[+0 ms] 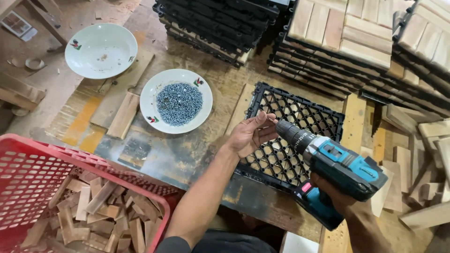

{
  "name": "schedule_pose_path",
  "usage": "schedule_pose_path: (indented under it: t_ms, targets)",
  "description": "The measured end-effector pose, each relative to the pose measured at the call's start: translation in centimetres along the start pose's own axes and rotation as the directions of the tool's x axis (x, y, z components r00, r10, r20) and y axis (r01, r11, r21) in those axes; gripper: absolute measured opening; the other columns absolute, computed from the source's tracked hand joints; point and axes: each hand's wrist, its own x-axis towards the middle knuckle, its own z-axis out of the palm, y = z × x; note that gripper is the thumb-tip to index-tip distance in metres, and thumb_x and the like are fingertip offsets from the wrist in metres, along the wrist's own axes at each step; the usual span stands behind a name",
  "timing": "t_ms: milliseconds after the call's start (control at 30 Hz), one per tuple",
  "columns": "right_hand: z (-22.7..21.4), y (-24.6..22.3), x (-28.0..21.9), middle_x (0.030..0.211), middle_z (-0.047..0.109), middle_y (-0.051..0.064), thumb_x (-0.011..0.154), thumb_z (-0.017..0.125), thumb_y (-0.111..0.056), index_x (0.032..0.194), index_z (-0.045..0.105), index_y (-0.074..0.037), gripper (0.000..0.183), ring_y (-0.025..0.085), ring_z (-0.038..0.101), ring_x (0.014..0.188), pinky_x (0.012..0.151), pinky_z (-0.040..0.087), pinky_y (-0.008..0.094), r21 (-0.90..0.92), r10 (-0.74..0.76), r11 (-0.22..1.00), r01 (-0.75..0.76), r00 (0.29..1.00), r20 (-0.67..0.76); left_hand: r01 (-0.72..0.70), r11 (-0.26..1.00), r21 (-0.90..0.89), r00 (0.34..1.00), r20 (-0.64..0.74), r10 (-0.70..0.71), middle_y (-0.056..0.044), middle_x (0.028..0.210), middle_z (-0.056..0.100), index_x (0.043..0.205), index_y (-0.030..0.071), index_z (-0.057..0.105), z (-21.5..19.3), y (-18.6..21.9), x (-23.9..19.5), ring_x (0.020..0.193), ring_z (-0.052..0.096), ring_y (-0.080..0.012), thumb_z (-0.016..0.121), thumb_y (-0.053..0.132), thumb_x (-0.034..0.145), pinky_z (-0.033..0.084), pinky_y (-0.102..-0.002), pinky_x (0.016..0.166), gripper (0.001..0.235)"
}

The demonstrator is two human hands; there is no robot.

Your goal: Assembling wooden floor tiles by fastening wooden slats onto a plastic grid base using a power drill and screws.

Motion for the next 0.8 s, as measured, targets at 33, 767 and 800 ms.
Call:
schedule_pose_path:
  t_ms: [33,767,800]
  targets:
    - [-0.4,-0.2,0.1,0.089,0.073,0.007,0.077,0.08,-0.017,0.102,0.067,-0.007,0.03,0.022,0.073,0.073,0.073,0.063,0.033,0.001,0.002,1.0,-0.002,1.0,-0.001,0.002,1.0,0.001,1.0,-0.001,-0.002,-0.018,0.11,0.074,0.114,-0.001,0.07,0.0,-0.1,-0.1,0.103,0.072,-0.0315,0.075,0.029,0.091,0.064,-0.043,0.089,0.039]
    - [1.2,-2.3,5.6,0.094,0.074,0.021,0.083,0.069,-0.034,0.123,0.059,0.0,0.054,0.022,0.063,0.057,0.049,0.055,0.031,0.328,0.311,0.887,-0.326,0.945,0.1,-0.054,0.985,-0.161,0.967,-0.255,0.011,-0.007,0.093,0.064,0.099,0.007,0.073,1.8,-1.0,4.4,0.079,0.062,-0.0169,0.081,0.037,0.082,0.063,-0.029,0.065,0.035]
    - [1.5,-2.4,5.9,0.09,0.074,0.017,0.086,0.068,-0.044,0.121,0.058,-0.001,0.056,0.018,0.064,0.054,0.045,0.056,0.027,0.283,0.276,0.914,-0.292,0.957,0.095,-0.095,0.977,-0.189,0.979,-0.197,0.057,-0.008,0.094,0.063,0.097,0.008,0.072,1.7,-1.2,4.7,0.081,0.06,-0.0173,0.081,0.04,0.082,0.063,-0.028,0.066,0.037]
